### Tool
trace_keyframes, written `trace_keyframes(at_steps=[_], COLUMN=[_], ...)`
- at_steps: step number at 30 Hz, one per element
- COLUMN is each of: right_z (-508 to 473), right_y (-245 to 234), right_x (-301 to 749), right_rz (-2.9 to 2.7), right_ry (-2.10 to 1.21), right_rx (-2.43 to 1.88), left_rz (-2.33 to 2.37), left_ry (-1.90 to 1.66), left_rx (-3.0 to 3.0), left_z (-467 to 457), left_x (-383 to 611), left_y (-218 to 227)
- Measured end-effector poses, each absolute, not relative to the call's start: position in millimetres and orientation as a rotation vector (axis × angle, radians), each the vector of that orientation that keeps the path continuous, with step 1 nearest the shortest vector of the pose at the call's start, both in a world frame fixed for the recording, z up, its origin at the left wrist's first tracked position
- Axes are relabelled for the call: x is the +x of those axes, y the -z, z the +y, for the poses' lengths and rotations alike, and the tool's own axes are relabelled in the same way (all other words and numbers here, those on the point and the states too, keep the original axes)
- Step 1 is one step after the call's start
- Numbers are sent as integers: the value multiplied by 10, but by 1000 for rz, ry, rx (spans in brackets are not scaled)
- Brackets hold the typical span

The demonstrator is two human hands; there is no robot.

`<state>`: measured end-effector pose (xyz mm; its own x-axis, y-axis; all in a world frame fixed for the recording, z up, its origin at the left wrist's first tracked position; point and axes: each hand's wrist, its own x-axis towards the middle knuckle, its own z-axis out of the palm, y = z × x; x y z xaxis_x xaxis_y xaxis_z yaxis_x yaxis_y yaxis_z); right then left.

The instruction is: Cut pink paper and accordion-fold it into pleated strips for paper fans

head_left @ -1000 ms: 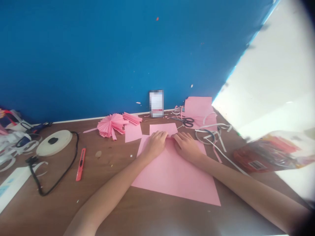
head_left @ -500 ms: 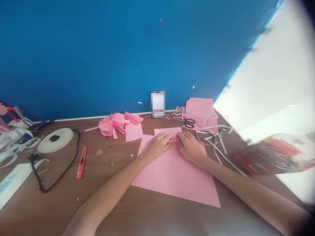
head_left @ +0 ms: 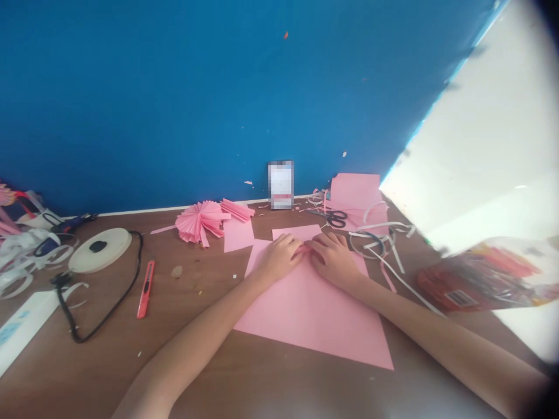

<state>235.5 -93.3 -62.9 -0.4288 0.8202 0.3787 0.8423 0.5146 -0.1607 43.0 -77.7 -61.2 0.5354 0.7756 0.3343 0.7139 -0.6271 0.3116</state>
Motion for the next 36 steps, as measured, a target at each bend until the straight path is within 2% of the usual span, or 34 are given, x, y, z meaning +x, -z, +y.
trace_keyframes(at_steps=[13,23,30,36], right_z=[-952,-942,-926,-925], right_y=[615,643,652,669], right_x=[2339,2354,2378,2379], right_rz=[-2348,-2369,-2326,-2325], right_ry=[153,109,54,18], right_rx=[-1314,-1304,-1336,-1321], left_rz=[1421,1426,1150,1099], left_ry=[-655,-665,-566,-537], left_rx=[2995,2728,2351,2305], left_z=[-828,-775,-616,-561], left_x=[483,457,248,196], left_y=[647,618,509,437])
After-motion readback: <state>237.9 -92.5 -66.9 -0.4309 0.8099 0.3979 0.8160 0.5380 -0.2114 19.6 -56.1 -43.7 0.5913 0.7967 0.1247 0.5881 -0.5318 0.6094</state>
